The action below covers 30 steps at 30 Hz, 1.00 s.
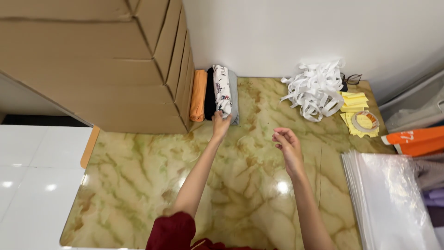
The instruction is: The person picks up folded clothes from a table, unfolds them, and places them on hangers. They then hang the clothes on a metal clothing rack. The person handles a blue and white striped shirt, a white patterned shirt, a gray shirt, a black shirt, and an orange shirt.
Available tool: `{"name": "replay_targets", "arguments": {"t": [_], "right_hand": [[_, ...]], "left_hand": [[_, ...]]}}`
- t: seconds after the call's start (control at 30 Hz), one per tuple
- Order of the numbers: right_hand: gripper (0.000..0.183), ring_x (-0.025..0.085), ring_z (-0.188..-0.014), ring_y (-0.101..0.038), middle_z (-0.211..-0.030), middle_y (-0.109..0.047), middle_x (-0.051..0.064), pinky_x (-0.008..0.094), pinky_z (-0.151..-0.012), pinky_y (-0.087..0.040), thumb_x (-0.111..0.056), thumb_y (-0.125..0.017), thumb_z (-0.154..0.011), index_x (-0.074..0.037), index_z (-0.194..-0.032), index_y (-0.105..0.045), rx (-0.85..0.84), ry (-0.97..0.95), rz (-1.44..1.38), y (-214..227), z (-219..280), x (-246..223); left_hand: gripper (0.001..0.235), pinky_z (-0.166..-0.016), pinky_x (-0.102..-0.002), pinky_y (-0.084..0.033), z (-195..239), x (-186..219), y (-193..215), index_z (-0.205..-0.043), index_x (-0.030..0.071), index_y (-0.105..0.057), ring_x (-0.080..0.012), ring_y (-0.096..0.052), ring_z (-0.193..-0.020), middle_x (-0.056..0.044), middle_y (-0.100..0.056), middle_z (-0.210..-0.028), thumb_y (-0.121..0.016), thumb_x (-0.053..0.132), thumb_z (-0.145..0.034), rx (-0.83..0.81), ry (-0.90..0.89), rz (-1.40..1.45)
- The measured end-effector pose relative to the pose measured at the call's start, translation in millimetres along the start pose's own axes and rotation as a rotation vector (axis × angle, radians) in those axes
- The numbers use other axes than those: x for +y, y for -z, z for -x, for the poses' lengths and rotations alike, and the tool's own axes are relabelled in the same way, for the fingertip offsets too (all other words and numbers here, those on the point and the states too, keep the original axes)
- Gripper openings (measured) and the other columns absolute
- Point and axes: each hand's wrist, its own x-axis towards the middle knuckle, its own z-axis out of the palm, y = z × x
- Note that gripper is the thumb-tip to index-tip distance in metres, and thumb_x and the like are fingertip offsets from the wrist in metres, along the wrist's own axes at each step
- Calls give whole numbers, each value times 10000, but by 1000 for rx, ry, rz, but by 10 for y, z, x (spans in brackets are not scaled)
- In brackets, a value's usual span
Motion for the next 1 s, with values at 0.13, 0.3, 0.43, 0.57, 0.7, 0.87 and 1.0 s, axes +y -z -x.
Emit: {"name": "replay_targets", "arguments": {"t": [0.13,0.3,0.43,0.57,0.7,0.87,1.0], "right_hand": [[173,121,-895,-619,-955,-634,17,237,-759,-463,-123,-641,-973,-85,-1140,-668,-4,-54,4,151,-329,203],[178,146,-896,-629,-963,-624,21,259,-758,-465,-124,-664,-958,-80,-1130,-671,-8,-171,-77,193,-617,383],[191,154,-921,-631,-996,-626,33,272,-773,-463,-127,-659,-963,-81,-1148,-662,-13,-238,-152,171,-748,581],[232,166,-1015,-623,-1093,-628,47,281,-806,-462,-190,-649,-979,-101,-1193,-640,-47,-312,-222,62,-746,646],[454,235,-1245,-599,-1374,-615,129,338,-909,-477,-403,-596,-999,-163,-1374,-505,-122,-426,-456,-103,-668,513],[594,201,-934,-689,-1104,-692,68,368,-799,-547,-514,-692,-914,-197,-1377,-496,2,-426,-694,-175,-455,216],[317,256,-708,-718,-857,-752,157,389,-650,-568,-336,-755,-858,-81,-1040,-704,70,-447,-729,182,-153,185]], "left_hand": [[891,-1059,-586,-460,-461,182,-271,-1497,58,-362,-457,-428,-1355,-236,-347,-1451,-758,483,-822,74,69,-208],[745,-961,-602,-512,-882,-58,-431,-1364,38,-407,-449,-508,-1254,-225,-489,-1284,-739,450,-839,243,162,-427],[484,-953,-587,-517,-853,27,-448,-1290,14,-416,-485,-636,-1137,-293,-650,-1176,-587,273,-920,232,40,-257],[573,-1033,-572,-440,-262,679,-334,-1425,-72,-347,-498,-506,-1270,-374,-496,-1363,-496,262,-984,147,12,52],[484,-1022,-497,-471,627,1181,-273,-1360,-10,-518,-353,-532,-1238,-291,-553,-1327,-578,259,-962,-32,55,433],[514,-1120,-518,-400,1832,1211,-299,-1446,-27,-447,-417,-458,-1360,-352,-485,-1414,-580,165,-988,-405,-30,314],[399,-847,-335,-498,2286,990,-195,-1239,111,-557,-185,-539,-972,-40,-557,-958,-731,158,-883,-758,-209,239]]}}
